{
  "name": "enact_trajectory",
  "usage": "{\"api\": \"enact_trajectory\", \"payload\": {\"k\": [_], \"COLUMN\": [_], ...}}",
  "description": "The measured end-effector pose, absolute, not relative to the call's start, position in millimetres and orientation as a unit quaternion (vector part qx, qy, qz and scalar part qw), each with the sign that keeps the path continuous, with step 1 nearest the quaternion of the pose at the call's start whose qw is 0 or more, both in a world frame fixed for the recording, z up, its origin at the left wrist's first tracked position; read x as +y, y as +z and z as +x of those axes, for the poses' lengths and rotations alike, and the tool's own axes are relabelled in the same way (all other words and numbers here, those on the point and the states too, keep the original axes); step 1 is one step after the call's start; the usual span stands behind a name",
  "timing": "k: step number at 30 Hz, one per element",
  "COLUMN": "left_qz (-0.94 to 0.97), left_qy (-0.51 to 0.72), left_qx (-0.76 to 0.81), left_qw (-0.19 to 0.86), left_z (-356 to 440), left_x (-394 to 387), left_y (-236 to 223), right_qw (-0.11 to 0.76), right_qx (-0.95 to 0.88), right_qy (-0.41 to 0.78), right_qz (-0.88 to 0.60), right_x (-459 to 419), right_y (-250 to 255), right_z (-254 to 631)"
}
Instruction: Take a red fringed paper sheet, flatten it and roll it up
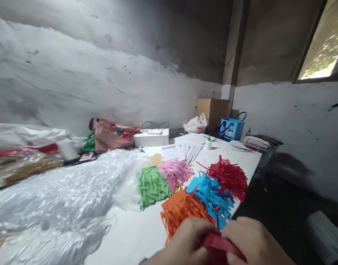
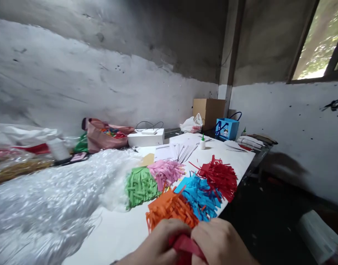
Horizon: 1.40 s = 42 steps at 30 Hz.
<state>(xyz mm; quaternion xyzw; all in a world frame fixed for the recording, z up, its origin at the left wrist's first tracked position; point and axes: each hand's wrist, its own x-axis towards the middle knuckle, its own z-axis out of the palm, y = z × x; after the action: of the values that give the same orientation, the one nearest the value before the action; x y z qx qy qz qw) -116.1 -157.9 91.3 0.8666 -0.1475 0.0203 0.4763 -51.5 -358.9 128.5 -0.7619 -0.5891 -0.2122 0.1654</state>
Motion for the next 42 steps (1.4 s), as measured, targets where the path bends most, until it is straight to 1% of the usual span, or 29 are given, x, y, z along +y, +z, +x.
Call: {"api": "enact_trajectory", "payload": {"k": [4, 6, 8, 9, 11, 13, 14, 16, 18, 21, 25, 29, 31, 34, 37, 40, 42], "left_qz": [0.863, 0.831, 0.772, 0.736, 0.649, 0.544, 0.490, 0.423, 0.416, 0.475, 0.539, 0.578, 0.624, 0.740, 0.822, 0.863, 0.873], "left_qy": [0.048, 0.033, 0.006, 0.004, 0.048, 0.097, 0.101, 0.058, -0.001, -0.057, -0.073, -0.041, -0.035, -0.057, -0.058, -0.022, 0.000], "left_qx": [-0.005, 0.064, 0.117, 0.140, 0.178, 0.187, 0.179, 0.144, 0.117, 0.133, 0.172, 0.190, 0.200, 0.196, 0.177, 0.178, 0.171], "left_qw": [0.503, 0.552, 0.625, 0.662, 0.738, 0.812, 0.847, 0.893, 0.902, 0.868, 0.821, 0.792, 0.754, 0.641, 0.538, 0.473, 0.456], "left_z": [-175, -205, -232, -245, -266, -283, -289, -298, -304, -309, -311, -316, -320, -327, -334, -342, -347], "left_x": [-114, -95, -80, -74, -69, -69, -72, -78, -83, -84, -71, -53, -46, -42, -43, -46, -45], "left_y": [107, 106, 101, 97, 89, 81, 77, 68, 58, 41, 29, 42, 58, 86, 112, 131, 139], "right_qw": [0.295, 0.356, 0.395, 0.406, 0.417, 0.423, 0.427, 0.435, 0.444, 0.459, 0.476, 0.486, 0.491, 0.504, 0.527, 0.553, 0.555], "right_qx": [-0.585, -0.572, -0.561, -0.557, -0.549, -0.546, -0.542, -0.526, -0.504, -0.467, -0.430, -0.413, -0.408, -0.388, -0.368, -0.378, -0.410], "right_qy": [-0.002, 0.082, 0.167, 0.201, 0.257, 0.294, 0.313, 0.347, 0.378, 0.434, 0.517, 0.575, 0.589, 0.581, 0.531, 0.489, 0.460], "right_qz": [-0.756, -0.734, -0.708, -0.696, -0.677, -0.661, -0.653, -0.643, -0.637, -0.619, -0.567, -0.513, -0.495, -0.507, -0.552, -0.559, -0.559], "right_x": [-325, -305, -283, -272, -251, -233, -225, -210, -199, -188, -188, -192, -191, -186, -181, -175, -170], "right_y": [152, 155, 153, 149, 140, 128, 123, 114, 106, 100, 93, 74, 57, 34, 21, 17, 13], "right_z": [-67, -69, -70, -70, -73, -77, -79, -82, -81, -73, -67, -87, -104, -127, -138, -142, -147]}}
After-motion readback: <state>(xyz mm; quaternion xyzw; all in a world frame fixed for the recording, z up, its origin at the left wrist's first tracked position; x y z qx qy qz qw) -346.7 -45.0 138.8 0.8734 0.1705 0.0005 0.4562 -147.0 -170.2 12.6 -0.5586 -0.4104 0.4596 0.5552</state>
